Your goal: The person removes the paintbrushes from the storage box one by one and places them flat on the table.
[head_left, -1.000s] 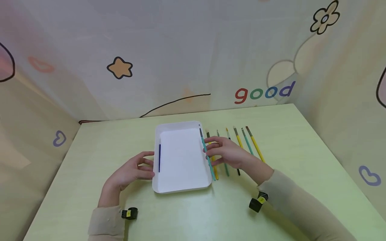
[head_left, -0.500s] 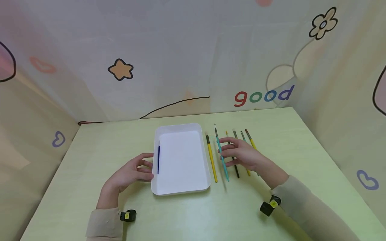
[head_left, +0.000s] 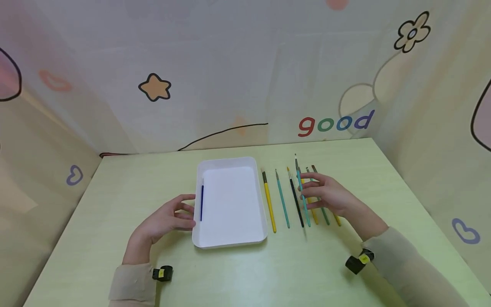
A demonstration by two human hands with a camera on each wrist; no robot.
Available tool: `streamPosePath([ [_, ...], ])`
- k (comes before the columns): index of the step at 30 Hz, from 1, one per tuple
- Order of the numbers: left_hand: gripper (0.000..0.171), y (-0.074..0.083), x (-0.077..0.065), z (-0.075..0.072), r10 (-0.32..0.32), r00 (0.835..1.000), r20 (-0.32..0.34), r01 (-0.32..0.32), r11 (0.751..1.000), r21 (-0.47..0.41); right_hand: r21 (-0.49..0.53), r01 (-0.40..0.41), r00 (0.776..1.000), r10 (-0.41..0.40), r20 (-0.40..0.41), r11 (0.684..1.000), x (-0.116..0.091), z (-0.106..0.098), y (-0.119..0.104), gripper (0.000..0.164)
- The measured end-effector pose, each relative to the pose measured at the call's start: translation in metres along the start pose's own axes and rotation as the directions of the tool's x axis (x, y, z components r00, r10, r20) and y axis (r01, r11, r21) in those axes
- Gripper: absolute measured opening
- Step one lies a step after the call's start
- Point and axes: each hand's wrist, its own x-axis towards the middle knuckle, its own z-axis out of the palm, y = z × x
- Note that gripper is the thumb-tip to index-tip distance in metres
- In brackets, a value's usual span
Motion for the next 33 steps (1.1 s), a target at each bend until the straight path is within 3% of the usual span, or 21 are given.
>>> streamPosePath([
  [7,0.080,0.000,0.001,-0.002,0.022,0.999,0.025,-0.022,1.000,-0.010,0.005,0.001,1.000,-0.001,-0.018,1.000,0.000,-0.022,0.007,0.062],
  [19,0.081,0.000,0.000,-0.001,0.025,0.999,0.023,-0.025,1.000,-0.014,-0.036,-0.067,0.997,0.065,-0.049,0.997,-0.004,-0.052,0.018,0.064],
  [25,0.080,0.001,0.000,-0.001,0.027,0.999,0.024,-0.027,1.000,-0.014,-0.097,-0.066,0.997,0.062,-0.048,0.993,-0.008,-0.064,0.024,0.063],
  [33,0.079,0.000,0.000,-0.001,0.026,0.999,0.020,-0.026,1.000,-0.015,-0.196,-0.105,0.991,0.086,-0.104,0.975,-0.009,-0.078,0.028,0.062],
])
